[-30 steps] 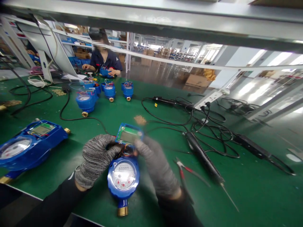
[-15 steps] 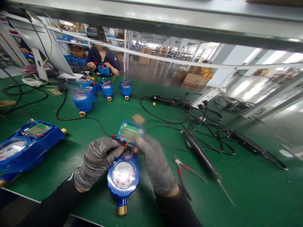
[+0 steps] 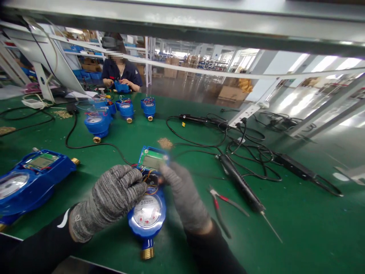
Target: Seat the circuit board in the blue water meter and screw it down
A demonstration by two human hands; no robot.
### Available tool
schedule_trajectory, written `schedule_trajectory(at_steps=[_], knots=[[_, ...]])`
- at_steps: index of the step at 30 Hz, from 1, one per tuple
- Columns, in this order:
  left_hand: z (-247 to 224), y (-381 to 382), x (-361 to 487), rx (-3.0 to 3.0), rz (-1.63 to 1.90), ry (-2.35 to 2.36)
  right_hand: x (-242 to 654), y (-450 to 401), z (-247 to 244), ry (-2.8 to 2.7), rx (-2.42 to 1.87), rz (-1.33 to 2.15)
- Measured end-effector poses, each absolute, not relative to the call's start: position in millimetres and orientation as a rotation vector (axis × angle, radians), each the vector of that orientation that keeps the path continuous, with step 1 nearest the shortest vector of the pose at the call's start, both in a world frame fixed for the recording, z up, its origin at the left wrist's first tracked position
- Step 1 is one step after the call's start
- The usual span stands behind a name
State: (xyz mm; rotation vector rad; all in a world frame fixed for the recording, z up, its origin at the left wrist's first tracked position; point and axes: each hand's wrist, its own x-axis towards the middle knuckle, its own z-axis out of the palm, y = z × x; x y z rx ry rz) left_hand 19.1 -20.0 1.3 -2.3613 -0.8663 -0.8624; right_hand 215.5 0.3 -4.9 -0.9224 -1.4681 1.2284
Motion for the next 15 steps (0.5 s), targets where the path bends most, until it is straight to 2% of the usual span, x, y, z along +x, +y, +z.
schedule_trajectory(at_steps=[5, 10, 15], knots=[[-2, -29, 18, -2.219, -1.151, -0.978, 216, 0, -1, -1.483, -0.954, 1.21], [-2, -45, 10, -2.364, -1.035, -1.188, 211, -6, 11, -1.432, -0.868, 1.288], [5, -47, 9, -2.392, -0.979, -1.237, 211, -7, 2, -1.446, -0.947, 1.191]])
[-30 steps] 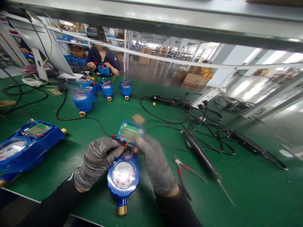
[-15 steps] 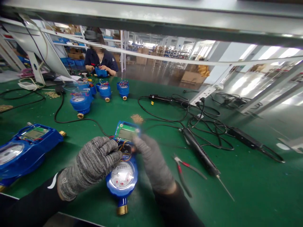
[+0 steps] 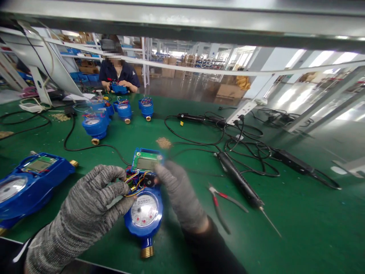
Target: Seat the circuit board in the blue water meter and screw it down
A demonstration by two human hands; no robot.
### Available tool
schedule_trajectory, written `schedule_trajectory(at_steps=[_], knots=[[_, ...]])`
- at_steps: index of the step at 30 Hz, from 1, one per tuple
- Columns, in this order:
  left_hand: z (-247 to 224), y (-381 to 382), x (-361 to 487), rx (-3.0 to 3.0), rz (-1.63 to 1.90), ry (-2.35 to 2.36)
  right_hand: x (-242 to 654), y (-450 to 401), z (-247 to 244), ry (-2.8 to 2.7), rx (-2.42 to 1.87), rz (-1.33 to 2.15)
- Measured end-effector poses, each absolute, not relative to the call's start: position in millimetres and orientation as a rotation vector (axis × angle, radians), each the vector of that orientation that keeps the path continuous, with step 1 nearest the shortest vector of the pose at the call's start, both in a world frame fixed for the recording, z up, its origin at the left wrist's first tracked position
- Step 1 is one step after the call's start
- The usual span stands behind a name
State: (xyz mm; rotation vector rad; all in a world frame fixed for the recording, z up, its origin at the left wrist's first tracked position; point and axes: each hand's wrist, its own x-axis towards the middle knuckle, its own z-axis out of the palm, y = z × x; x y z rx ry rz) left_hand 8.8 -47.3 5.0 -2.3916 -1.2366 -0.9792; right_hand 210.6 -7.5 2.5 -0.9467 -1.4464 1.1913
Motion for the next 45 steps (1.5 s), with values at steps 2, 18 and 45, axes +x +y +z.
schedule_trajectory(at_steps=[2, 18, 45], knots=[[4, -44, 11, -2.356, -1.055, -1.183, 210, -9, 2, -1.456, -0.98, 1.151], [-18, -40, 31, -2.074, -2.449, -2.15, 201, -16, 13, -1.38, -1.009, 1.208], [-41, -46, 22, -2.023, -1.581, -1.528, 208, -13, -2, -1.428, -1.03, 1.114]])
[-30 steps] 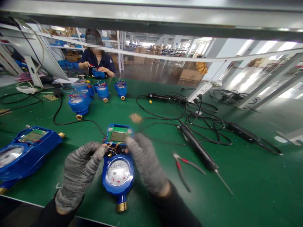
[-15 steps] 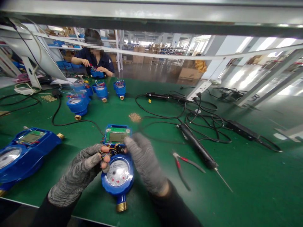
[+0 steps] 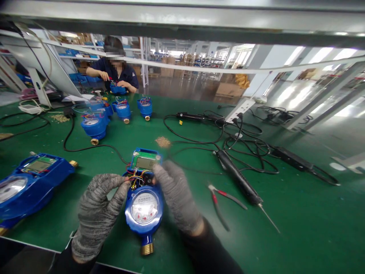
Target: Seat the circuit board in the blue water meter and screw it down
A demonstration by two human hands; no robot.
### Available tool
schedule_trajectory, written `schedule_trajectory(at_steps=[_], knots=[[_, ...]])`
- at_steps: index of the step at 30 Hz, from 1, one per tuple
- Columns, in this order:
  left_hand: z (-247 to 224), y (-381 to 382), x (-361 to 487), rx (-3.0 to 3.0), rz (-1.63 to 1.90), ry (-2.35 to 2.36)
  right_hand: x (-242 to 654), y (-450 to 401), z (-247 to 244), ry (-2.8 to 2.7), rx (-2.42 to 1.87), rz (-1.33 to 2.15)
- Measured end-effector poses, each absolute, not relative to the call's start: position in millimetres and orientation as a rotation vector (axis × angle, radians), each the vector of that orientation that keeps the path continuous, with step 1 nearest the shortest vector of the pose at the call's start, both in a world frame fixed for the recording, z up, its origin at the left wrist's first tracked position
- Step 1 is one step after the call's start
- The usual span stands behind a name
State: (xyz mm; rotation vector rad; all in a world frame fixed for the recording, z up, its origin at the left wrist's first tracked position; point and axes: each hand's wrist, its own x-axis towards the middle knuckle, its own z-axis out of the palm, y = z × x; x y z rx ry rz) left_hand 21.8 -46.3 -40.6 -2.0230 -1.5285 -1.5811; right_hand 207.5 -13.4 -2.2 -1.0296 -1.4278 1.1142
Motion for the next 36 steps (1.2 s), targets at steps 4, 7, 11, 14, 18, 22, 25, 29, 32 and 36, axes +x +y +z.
schedule_trajectory(at_steps=[4, 7, 11, 14, 18, 22, 25, 29, 32, 36], knots=[[-39, -43, 24, -2.13, -1.45, -1.518, 208, -14, -4, -1.469, -1.034, 1.071], [-38, -39, 28, -2.179, -1.347, -1.617, 206, -15, -1, -1.436, -1.035, 1.121], [-34, -33, 29, -2.226, -1.262, -1.717, 202, -15, 3, -1.396, -1.036, 1.201], [-31, -29, 29, -2.297, -1.223, -1.765, 201, -13, 2, -1.41, -1.03, 1.205], [-33, -24, 30, -2.387, -1.215, -1.832, 201, -10, -3, -1.473, -1.117, 1.072], [-33, -23, 27, -2.478, -1.322, -1.743, 202, -9, -7, -1.458, -1.157, 1.028], [-29, -25, 25, -2.565, -1.408, -1.596, 202, -10, -6, -1.444, -1.145, 1.062], [-26, -26, 29, -2.547, -1.434, -1.701, 201, -11, -3, -1.459, -1.117, 1.064], [-30, -23, 34, -2.363, -1.444, -1.806, 202, -13, 1, -1.459, -1.078, 1.09], [-35, -17, 35, -2.247, -1.4, -1.801, 209, -10, 3, -1.514, -1.042, 1.102]])
